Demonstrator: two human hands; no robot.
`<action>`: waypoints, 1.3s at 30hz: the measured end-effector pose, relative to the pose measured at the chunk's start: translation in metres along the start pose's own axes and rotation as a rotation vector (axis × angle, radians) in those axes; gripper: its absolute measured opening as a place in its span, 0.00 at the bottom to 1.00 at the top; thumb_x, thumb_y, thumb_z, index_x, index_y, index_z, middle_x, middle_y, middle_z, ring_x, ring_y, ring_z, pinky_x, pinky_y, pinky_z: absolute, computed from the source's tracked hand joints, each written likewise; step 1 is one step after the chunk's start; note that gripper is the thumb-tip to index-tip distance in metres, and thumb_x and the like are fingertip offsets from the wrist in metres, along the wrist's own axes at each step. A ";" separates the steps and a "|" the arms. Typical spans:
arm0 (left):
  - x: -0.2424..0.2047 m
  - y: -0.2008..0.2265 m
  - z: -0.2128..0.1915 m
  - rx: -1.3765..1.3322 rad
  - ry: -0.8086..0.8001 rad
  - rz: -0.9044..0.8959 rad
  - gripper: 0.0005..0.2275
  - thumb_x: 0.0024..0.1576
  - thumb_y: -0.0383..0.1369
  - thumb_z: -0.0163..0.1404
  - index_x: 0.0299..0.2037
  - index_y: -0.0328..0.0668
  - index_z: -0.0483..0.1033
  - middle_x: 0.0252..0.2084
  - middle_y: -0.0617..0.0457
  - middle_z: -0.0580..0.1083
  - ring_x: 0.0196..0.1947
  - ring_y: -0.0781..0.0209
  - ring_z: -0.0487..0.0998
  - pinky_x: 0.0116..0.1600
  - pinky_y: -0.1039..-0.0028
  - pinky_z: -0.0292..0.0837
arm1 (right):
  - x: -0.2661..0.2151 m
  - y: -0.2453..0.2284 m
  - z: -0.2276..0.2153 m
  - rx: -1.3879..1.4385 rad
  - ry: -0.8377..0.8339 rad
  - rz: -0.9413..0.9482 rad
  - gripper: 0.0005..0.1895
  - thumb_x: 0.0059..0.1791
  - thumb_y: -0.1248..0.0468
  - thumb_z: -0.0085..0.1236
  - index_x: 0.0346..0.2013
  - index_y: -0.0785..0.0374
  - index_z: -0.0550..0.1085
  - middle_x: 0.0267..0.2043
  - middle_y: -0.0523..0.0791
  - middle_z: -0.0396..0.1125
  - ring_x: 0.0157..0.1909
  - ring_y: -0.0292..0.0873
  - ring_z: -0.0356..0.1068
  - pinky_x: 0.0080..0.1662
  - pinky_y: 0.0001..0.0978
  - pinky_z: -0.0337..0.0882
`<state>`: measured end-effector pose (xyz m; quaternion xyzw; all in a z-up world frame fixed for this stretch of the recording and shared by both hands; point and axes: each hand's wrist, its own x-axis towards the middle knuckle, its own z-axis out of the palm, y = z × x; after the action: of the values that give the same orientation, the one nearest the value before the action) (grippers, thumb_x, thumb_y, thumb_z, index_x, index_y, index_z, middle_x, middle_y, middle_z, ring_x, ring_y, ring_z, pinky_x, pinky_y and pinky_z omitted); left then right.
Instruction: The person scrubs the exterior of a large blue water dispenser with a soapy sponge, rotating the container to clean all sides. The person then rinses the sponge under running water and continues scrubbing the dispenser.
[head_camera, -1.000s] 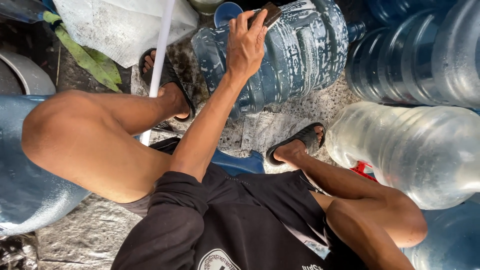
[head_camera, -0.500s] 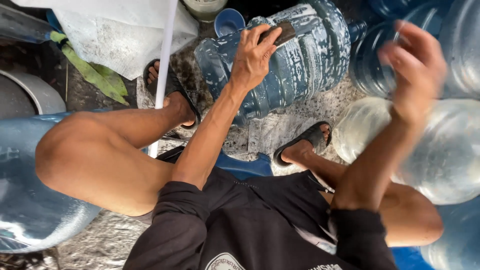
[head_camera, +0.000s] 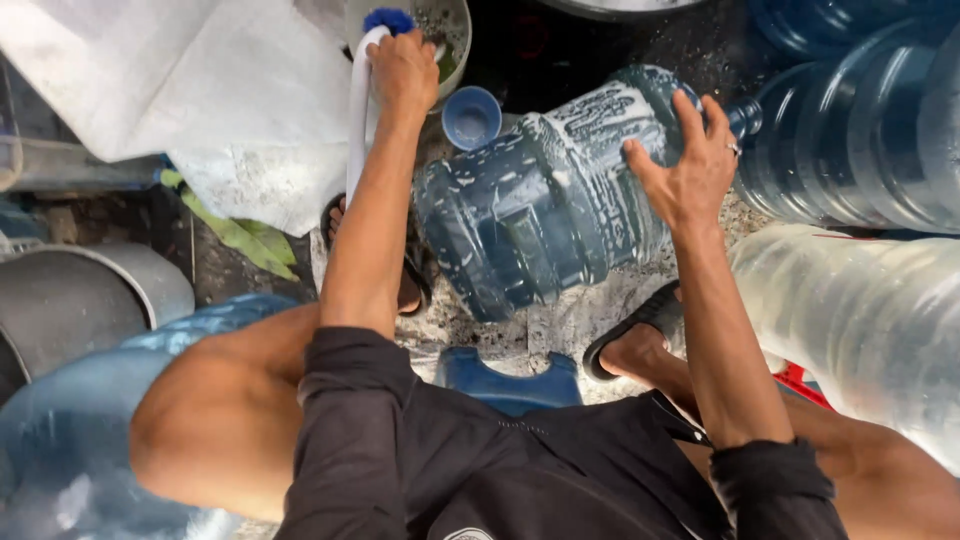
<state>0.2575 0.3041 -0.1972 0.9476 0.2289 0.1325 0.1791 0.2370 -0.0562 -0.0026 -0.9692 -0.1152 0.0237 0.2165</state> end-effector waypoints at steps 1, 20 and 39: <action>0.012 -0.007 0.012 0.077 -0.226 -0.038 0.11 0.55 0.40 0.47 0.39 0.47 0.80 0.35 0.39 0.73 0.42 0.38 0.65 0.43 0.52 0.64 | -0.003 -0.001 0.000 -0.006 -0.008 0.044 0.33 0.44 0.46 0.56 0.61 0.54 0.63 0.63 0.54 0.50 0.60 0.57 0.55 0.51 0.62 0.55; -0.161 0.147 -0.142 -0.625 -0.388 0.326 0.18 0.62 0.34 0.44 0.62 0.45 0.61 0.53 0.45 0.58 0.53 0.47 0.57 0.53 0.53 0.63 | 0.023 0.005 0.015 -0.055 0.005 -0.005 0.30 0.44 0.44 0.51 0.58 0.53 0.67 0.59 0.52 0.54 0.53 0.59 0.58 0.48 0.57 0.57; -0.174 0.198 -0.148 -0.501 -0.097 0.415 0.13 0.56 0.32 0.51 0.48 0.43 0.65 0.42 0.46 0.65 0.37 0.54 0.69 0.43 0.65 0.71 | 0.021 0.021 0.028 -0.151 0.229 -0.117 0.23 0.47 0.53 0.56 0.56 0.49 0.66 0.55 0.50 0.59 0.42 0.57 0.68 0.42 0.54 0.66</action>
<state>0.1349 0.0974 -0.0141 0.9056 -0.0178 0.1731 0.3867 0.2590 -0.0587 -0.0365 -0.9707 -0.1474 -0.1085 0.1557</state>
